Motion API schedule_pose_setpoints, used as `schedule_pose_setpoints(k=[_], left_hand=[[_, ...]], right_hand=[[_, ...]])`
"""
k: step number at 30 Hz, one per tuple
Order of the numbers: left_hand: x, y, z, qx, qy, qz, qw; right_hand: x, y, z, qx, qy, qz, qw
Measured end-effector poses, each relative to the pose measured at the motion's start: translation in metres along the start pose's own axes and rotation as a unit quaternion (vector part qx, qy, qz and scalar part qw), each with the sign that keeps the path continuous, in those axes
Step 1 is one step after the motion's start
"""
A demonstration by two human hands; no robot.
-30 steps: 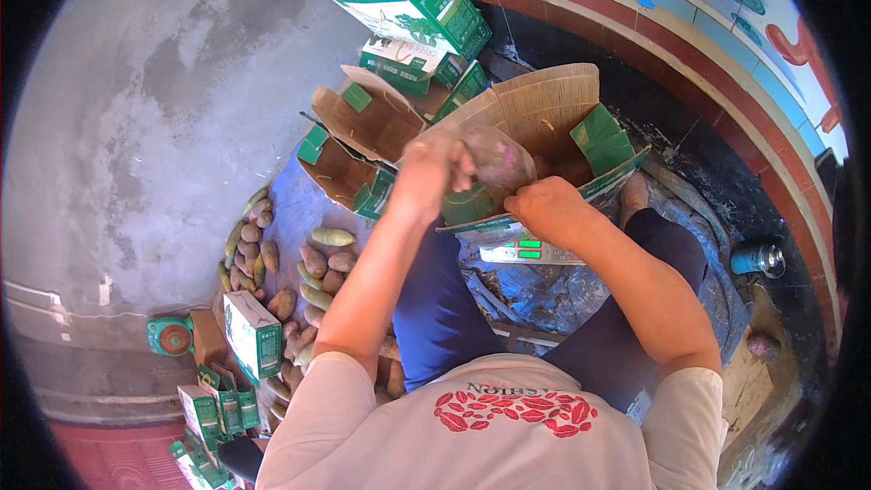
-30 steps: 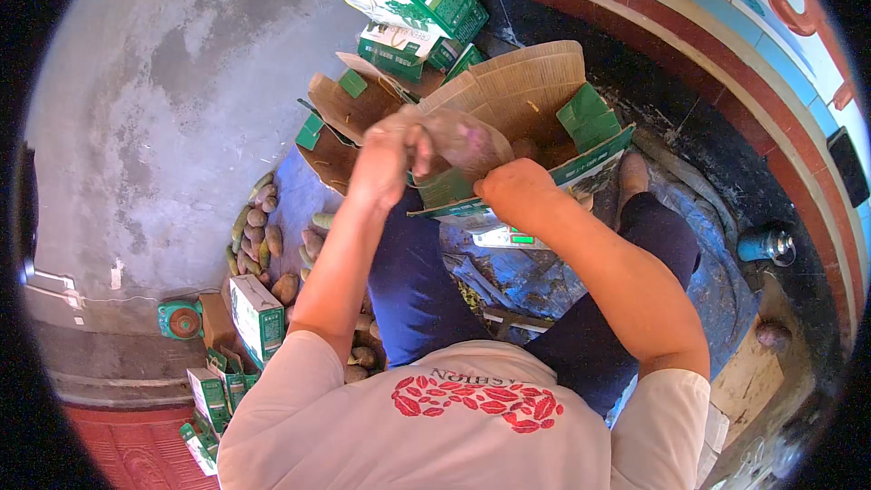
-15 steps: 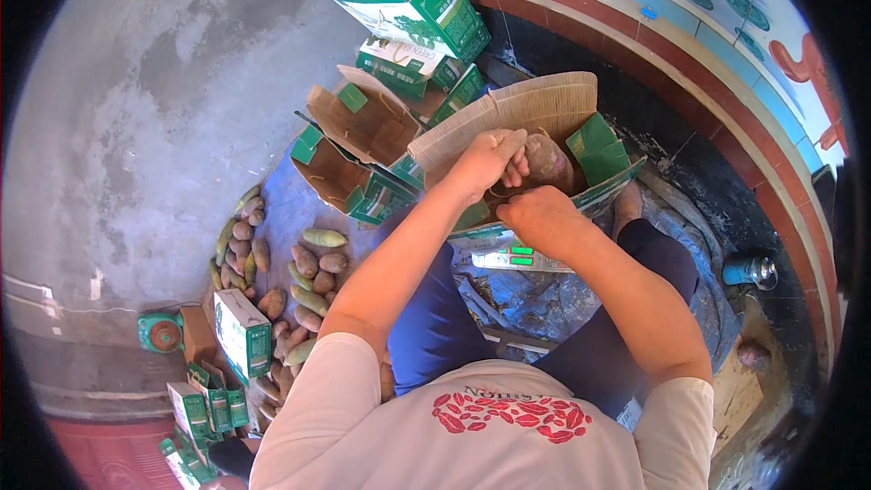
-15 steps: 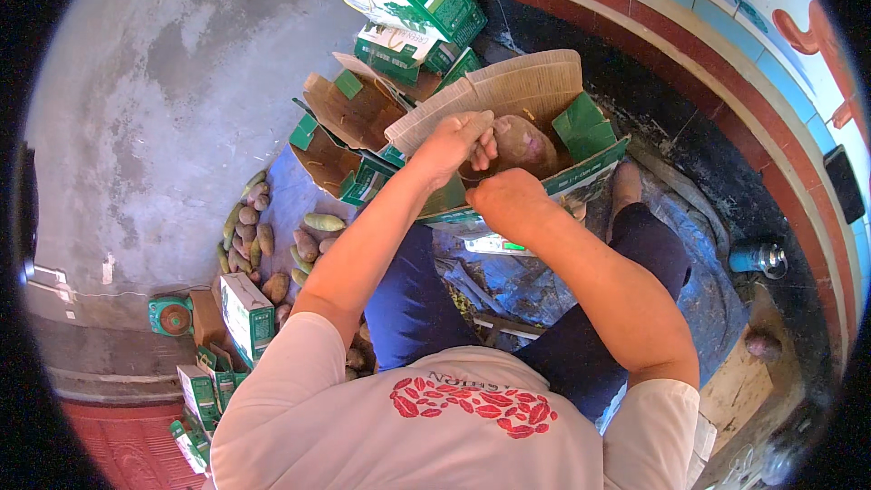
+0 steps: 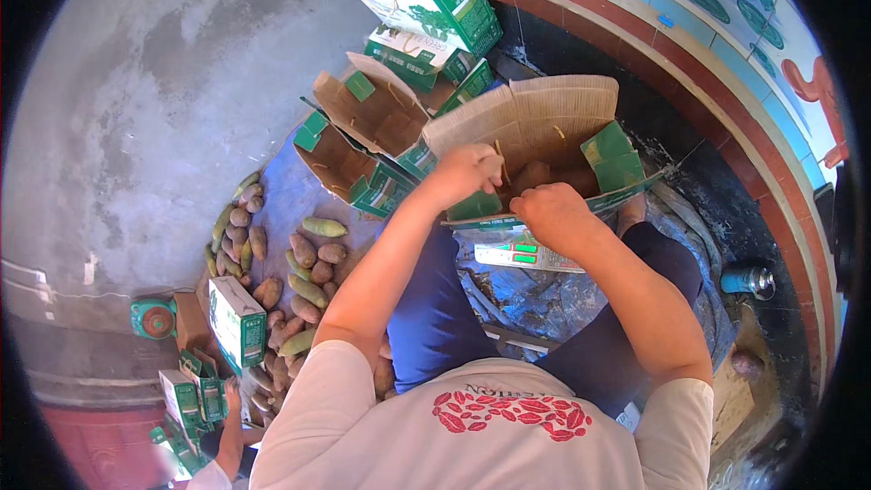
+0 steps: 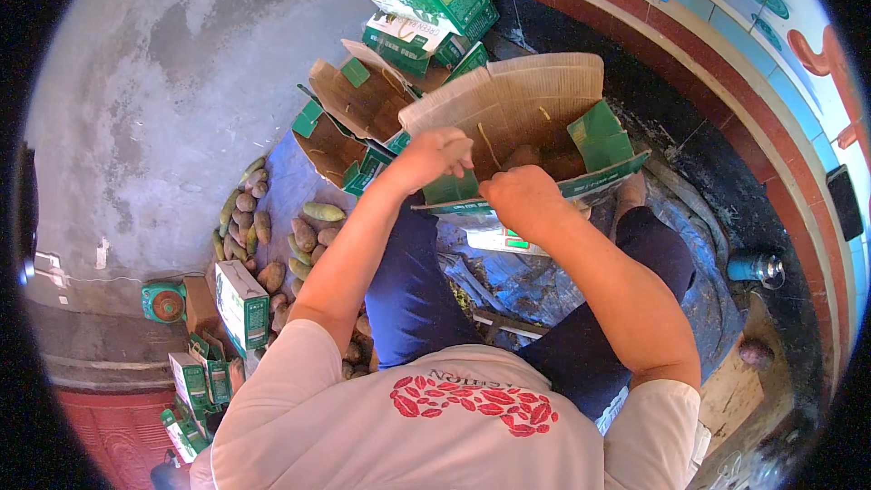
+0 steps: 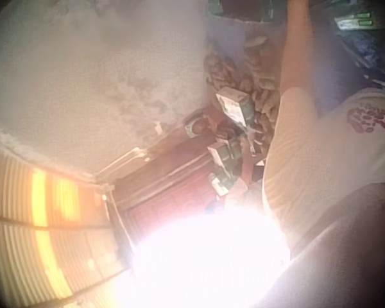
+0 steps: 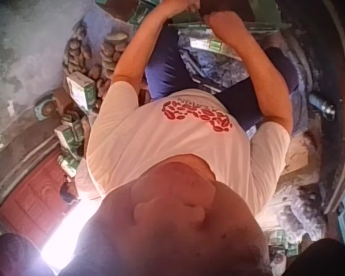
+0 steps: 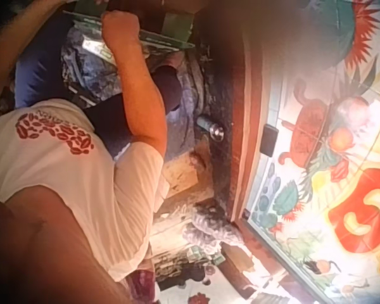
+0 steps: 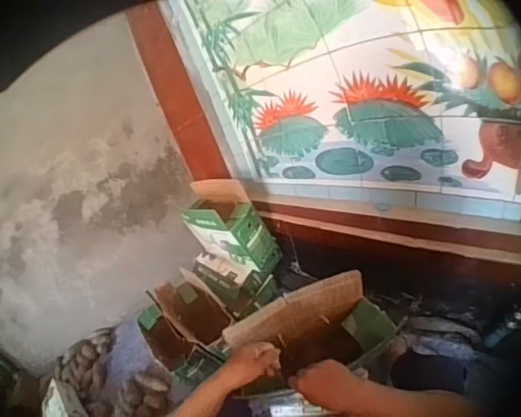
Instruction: Sort and place produce into cardboard boxes for packaging.
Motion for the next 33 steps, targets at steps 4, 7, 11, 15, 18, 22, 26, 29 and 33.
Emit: schedule_pose_setpoints(k=[4, 7, 11, 15, 18, 22, 26, 29, 33], left_hand=[[0.039, -0.036, 0.004, 0.210, 0.028, 0.214, 0.953], [0.066, -0.068, -0.014, 0.192, 0.017, 0.324, 0.926], [0.104, -0.099, -0.069, 0.199, -0.051, 0.424, 0.882], [0.149, -0.090, -0.168, 0.040, -0.104, 0.459, 0.881], [0.196, -0.071, -0.284, -0.574, 0.088, 0.354, 0.733], [0.249, -0.014, -0.333, -0.529, -0.149, 0.172, 0.817], [0.305, 0.029, -0.374, -0.569, -0.184, 0.034, 0.801], [0.316, 0.046, -0.357, -0.433, -0.367, -0.126, 0.813], [0.364, 0.075, -0.413, -0.073, -0.637, 0.157, 0.751]], right_hand=[[0.004, 0.006, 0.001, -0.001, -0.008, 0.020, 1.000], [0.007, 0.007, 0.002, -0.004, -0.013, 0.061, 0.998], [0.005, 0.002, 0.001, -0.007, 0.001, 0.005, 1.000], [0.006, 0.003, 0.001, -0.013, -0.002, 0.014, 1.000], [0.003, 0.003, -0.001, -0.004, -0.009, 0.011, 1.000], [0.009, 0.002, 0.003, -0.021, -0.005, 0.053, 0.998], [0.004, -0.003, 0.000, -0.031, -0.001, 0.041, 0.999], [0.006, -0.005, -0.001, -0.030, 0.011, 0.036, 0.999], [0.005, -0.008, -0.001, -0.040, 0.008, 0.037, 0.998]])
Point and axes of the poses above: each hand's wrist, its own x-axis away from the middle knuckle, its own y-axis out of the palm, z = x × y, the point moved 2 cm from there along -x, towards the middle knuckle, and after that the axes turned 9 degrees about z, right-handed, at the moved point
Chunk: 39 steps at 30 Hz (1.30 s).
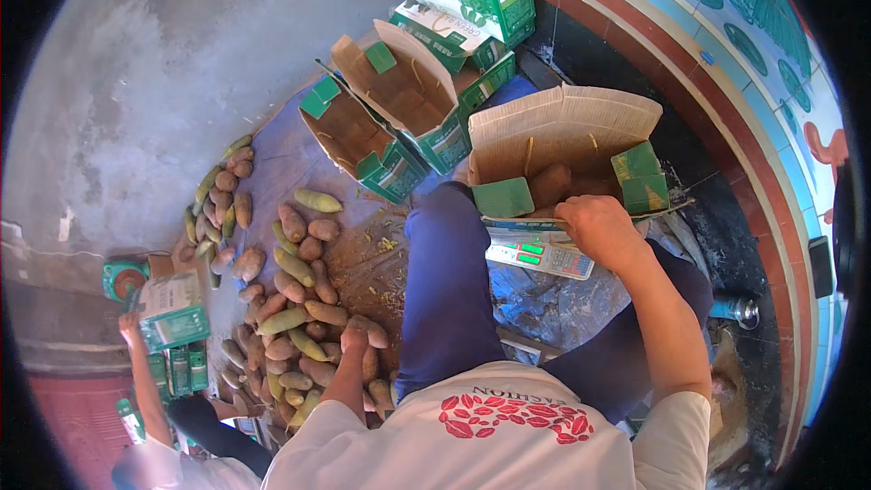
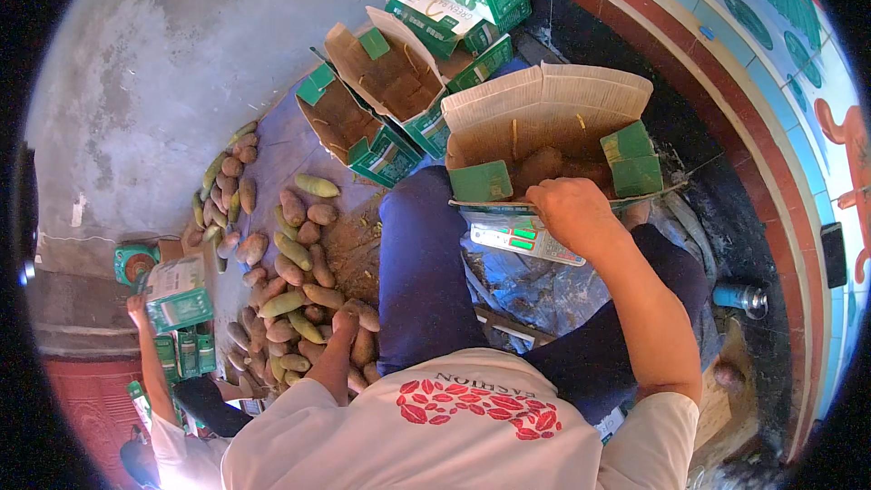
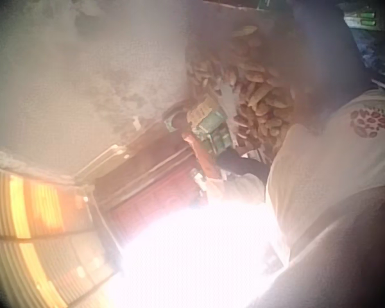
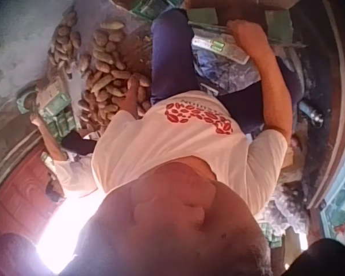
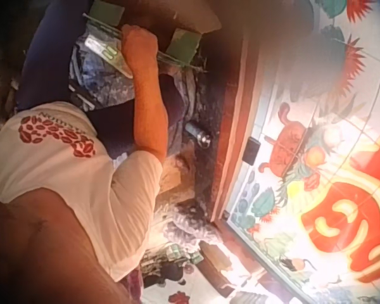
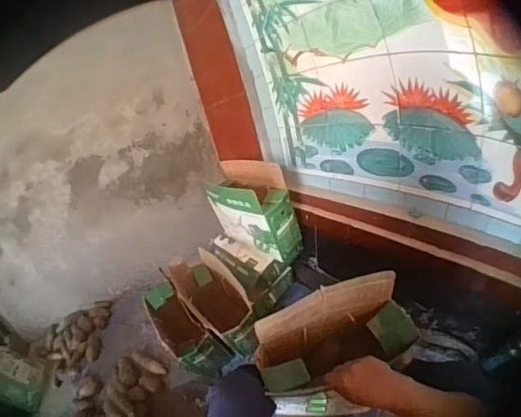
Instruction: Sort and place produce into cardboard boxes for packaging.
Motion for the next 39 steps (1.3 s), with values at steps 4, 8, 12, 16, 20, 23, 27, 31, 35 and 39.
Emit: schedule_pose_setpoints(k=[4, 8, 12, 16, 20, 23, 27, 31, 35, 39], left_hand=[[0.027, -0.003, -0.010, -0.099, 0.052, 0.056, 0.992], [0.015, 0.014, -0.029, -0.121, 0.006, 0.032, 0.992], [0.005, 0.038, -0.041, -0.094, -0.015, -0.006, 0.995], [-0.050, 0.080, -0.125, -0.133, -0.003, -0.055, 0.990], [-0.014, 0.065, 0.007, -0.060, -0.033, -0.040, 0.997], [-0.052, 0.053, -0.028, -0.052, -0.052, -0.016, 0.997], [-0.077, 0.067, -0.011, -0.117, -0.010, -0.056, 0.992], [-0.118, 0.107, -0.036, -0.107, -0.005, -0.060, 0.992], [-0.176, 0.100, -0.093, -0.211, 0.031, -0.035, 0.976], [-0.120, 0.111, -0.064, -0.203, 0.098, -0.022, 0.974]], right_hand=[[0.001, 0.003, 0.001, -0.001, 0.005, 0.011, 1.000], [0.000, 0.002, 0.000, -0.006, 0.013, 0.023, 1.000], [0.000, -0.002, 0.000, 0.011, 0.024, 0.007, 1.000], [-0.017, -0.004, -0.008, -0.038, 0.007, 0.027, 0.999], [0.008, -0.001, 0.007, 0.021, 0.062, 0.006, 0.998], [-0.007, -0.003, -0.002, -0.018, 0.034, 0.025, 0.999], [-0.009, 0.000, -0.001, -0.010, 0.040, 0.020, 0.999], [-0.013, -0.005, -0.001, -0.002, 0.050, 0.004, 0.999], [-0.021, 0.001, -0.001, -0.026, 0.037, 0.013, 0.999], [-0.021, 0.004, 0.001, 0.000, 0.047, -0.001, 0.999]])
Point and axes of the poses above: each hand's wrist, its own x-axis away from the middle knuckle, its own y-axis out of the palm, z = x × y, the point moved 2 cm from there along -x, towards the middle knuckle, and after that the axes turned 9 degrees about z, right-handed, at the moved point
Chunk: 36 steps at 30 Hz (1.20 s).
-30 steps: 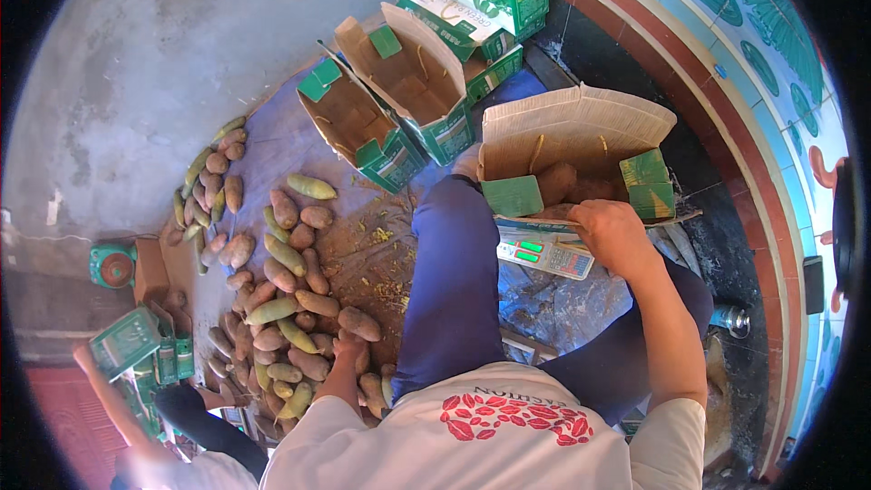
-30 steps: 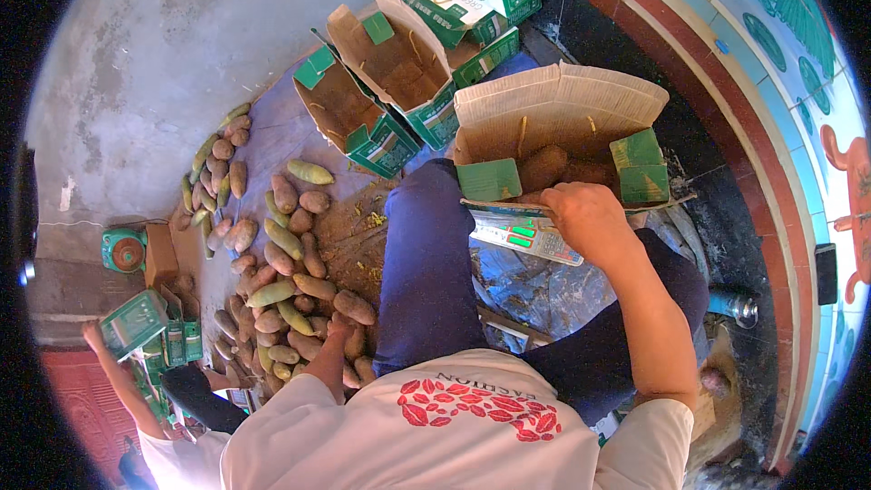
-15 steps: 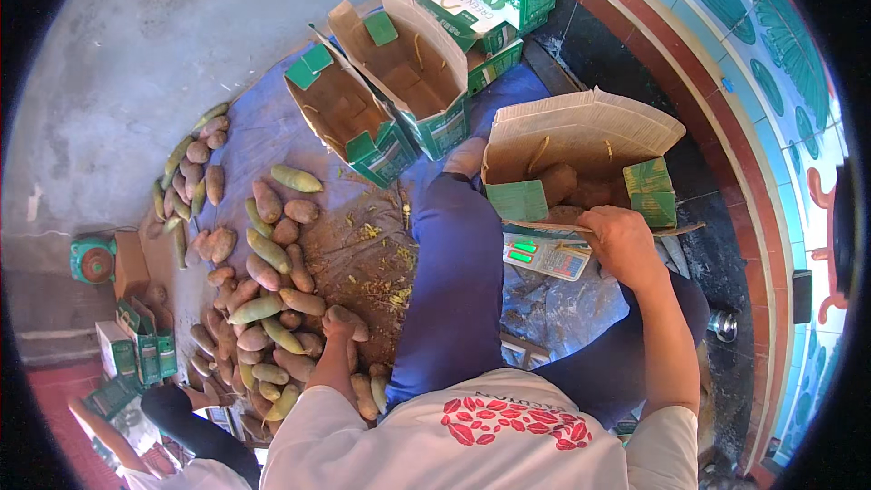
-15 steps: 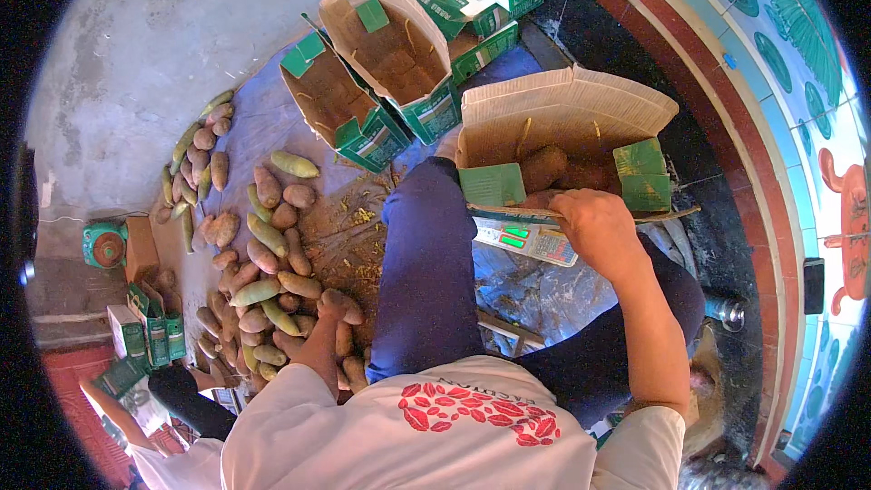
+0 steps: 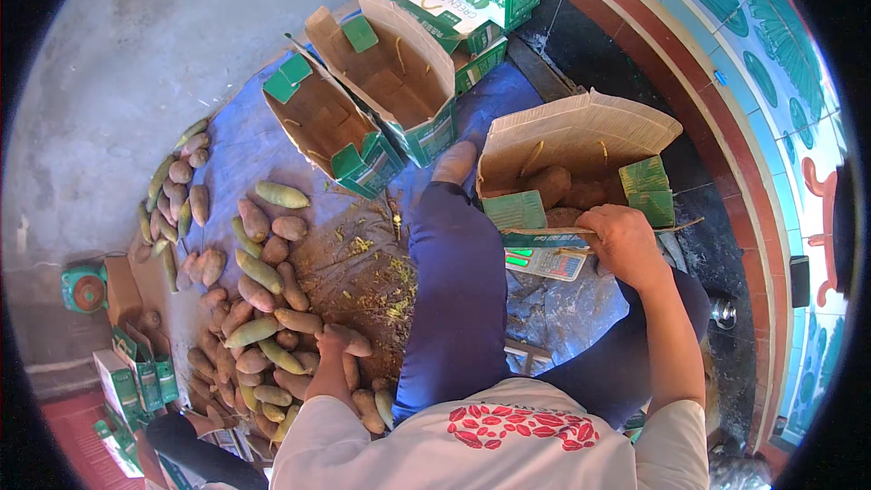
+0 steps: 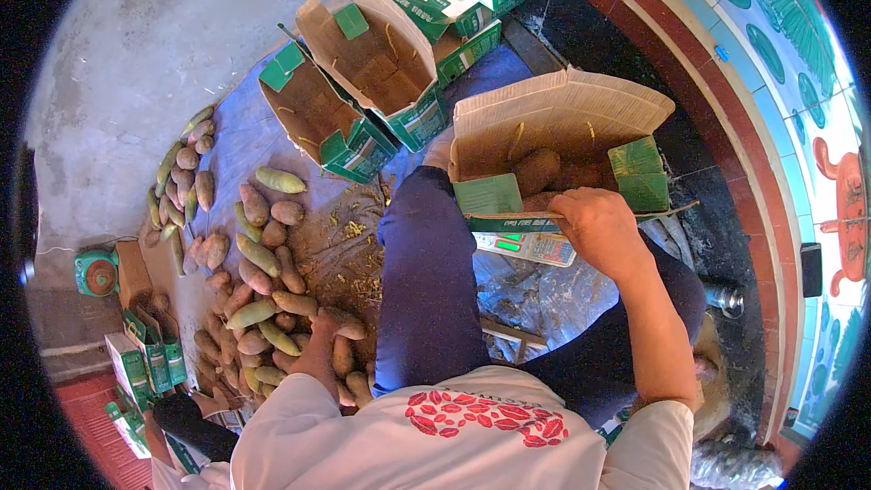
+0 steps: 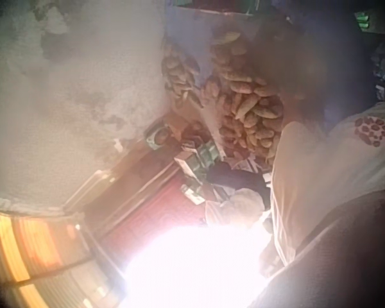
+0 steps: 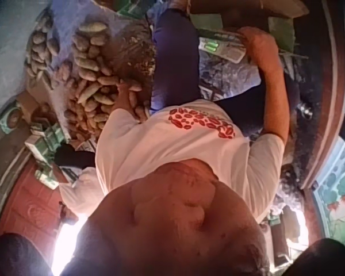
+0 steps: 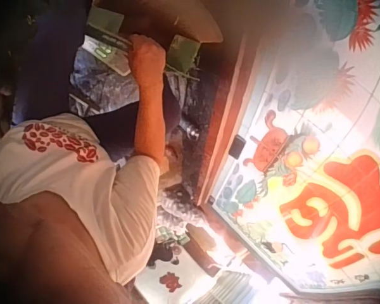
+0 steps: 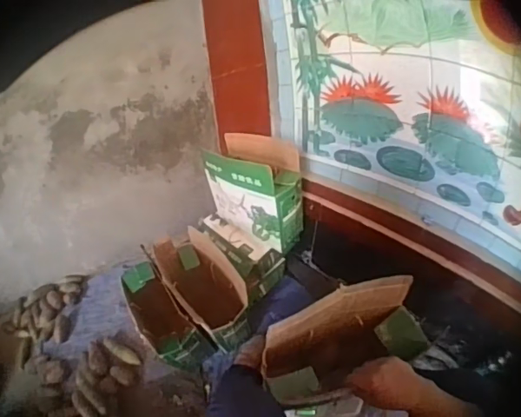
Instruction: Sort and place produce into cardboard boxes for packaging.
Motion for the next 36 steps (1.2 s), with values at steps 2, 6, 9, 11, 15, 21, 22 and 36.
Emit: schedule_pose_setpoints(k=[2, 6, 9, 11, 15, 21, 22, 36], left_hand=[[0.032, -0.060, 0.049, 0.057, -0.111, -0.046, 0.991], [0.037, -0.027, -0.007, 0.056, -0.177, 0.013, 0.983], [0.016, 0.015, -0.046, 0.485, -0.074, 0.033, 0.871], [0.043, 0.021, 0.020, 0.044, 0.093, -0.102, 0.989], [0.118, -0.057, 0.090, -0.034, 0.131, -0.063, 0.989], [0.126, -0.062, 0.084, -0.061, 0.163, -0.053, 0.983], [0.127, -0.060, 0.083, -0.025, 0.146, -0.054, 0.987], [0.148, -0.028, 0.055, 0.430, -0.062, -0.031, 0.900]], right_hand=[[0.008, -0.004, 0.005, 0.021, 0.022, -0.005, 1.000], [-0.006, -0.008, -0.005, -0.012, -0.007, 0.022, 1.000], [-0.009, -0.004, -0.004, -0.032, -0.023, 0.031, 0.999], [-0.005, 0.001, -0.003, -0.009, -0.020, 0.024, 0.999], [0.008, -0.003, 0.007, 0.003, 0.002, 0.033, 0.999], [0.009, 0.000, 0.003, 0.008, -0.021, 0.042, 0.999], [0.008, -0.002, 0.000, 0.012, -0.023, 0.041, 0.999], [0.012, 0.003, 0.004, 0.031, -0.019, 0.027, 0.999]])
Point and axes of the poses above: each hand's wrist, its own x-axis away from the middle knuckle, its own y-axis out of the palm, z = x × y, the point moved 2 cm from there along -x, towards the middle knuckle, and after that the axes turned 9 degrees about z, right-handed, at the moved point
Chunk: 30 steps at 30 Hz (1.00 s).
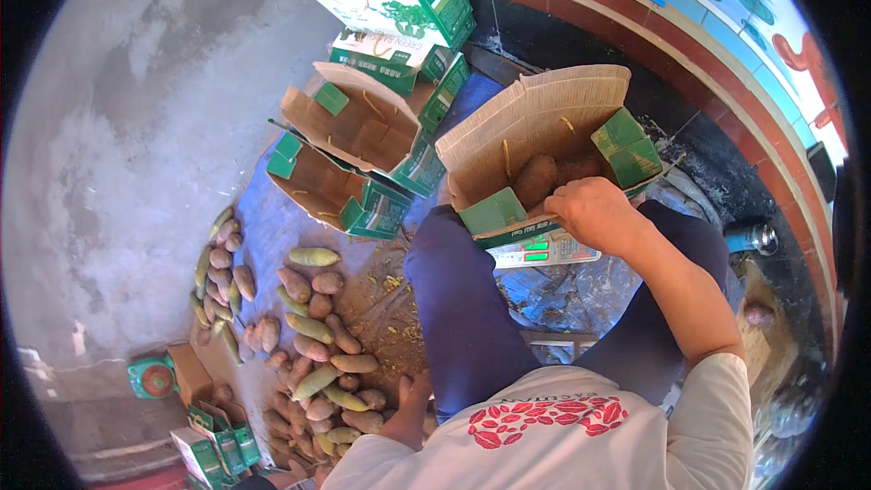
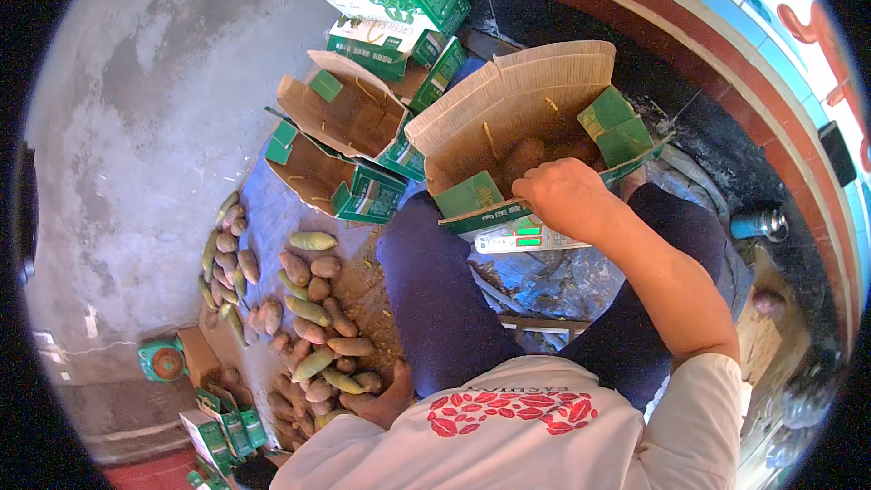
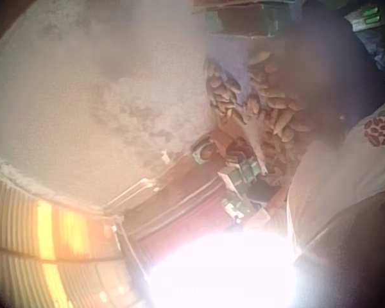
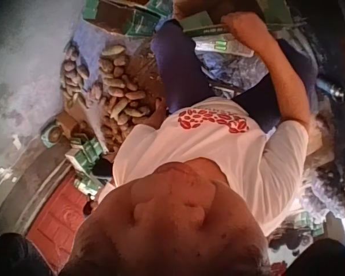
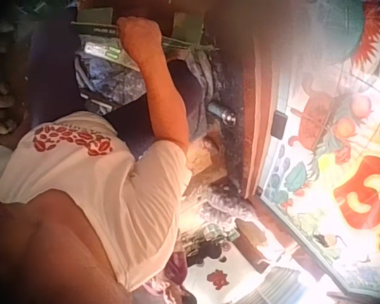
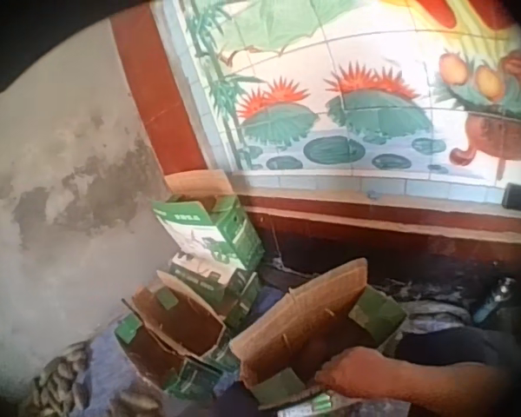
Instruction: Sort and place produce into cardboard boxes for packaging.
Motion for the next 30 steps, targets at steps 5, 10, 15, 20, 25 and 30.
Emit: schedule_pose_setpoints(k=[5, 10, 15, 20, 25, 30], left_hand=[[0.063, -0.023, 0.076, 0.037, 0.040, -0.034, 0.998], [-0.091, -0.015, -0.024, -0.106, 0.144, -0.085, 0.980], [-0.032, -0.042, 0.120, -0.377, 0.329, 0.030, 0.865], [0.070, -0.098, 0.263, 0.031, 0.301, 0.134, 0.944], [0.152, -0.131, 0.366, 0.165, 0.428, 0.167, 0.873], [0.237, -0.100, 0.437, 0.216, 0.505, 0.000, 0.836]], right_hand=[[0.008, 0.001, 0.004, 0.005, 0.006, -0.018, 1.000], [0.005, 0.005, -0.001, 0.001, -0.014, 0.004, 1.000], [0.015, 0.008, 0.004, 0.021, 0.002, -0.023, 1.000], [0.016, 0.010, 0.002, 0.013, -0.003, -0.045, 0.999], [0.015, 0.010, 0.001, -0.008, -0.016, -0.038, 0.999], [0.015, 0.010, 0.000, -0.012, -0.014, -0.047, 0.999]])
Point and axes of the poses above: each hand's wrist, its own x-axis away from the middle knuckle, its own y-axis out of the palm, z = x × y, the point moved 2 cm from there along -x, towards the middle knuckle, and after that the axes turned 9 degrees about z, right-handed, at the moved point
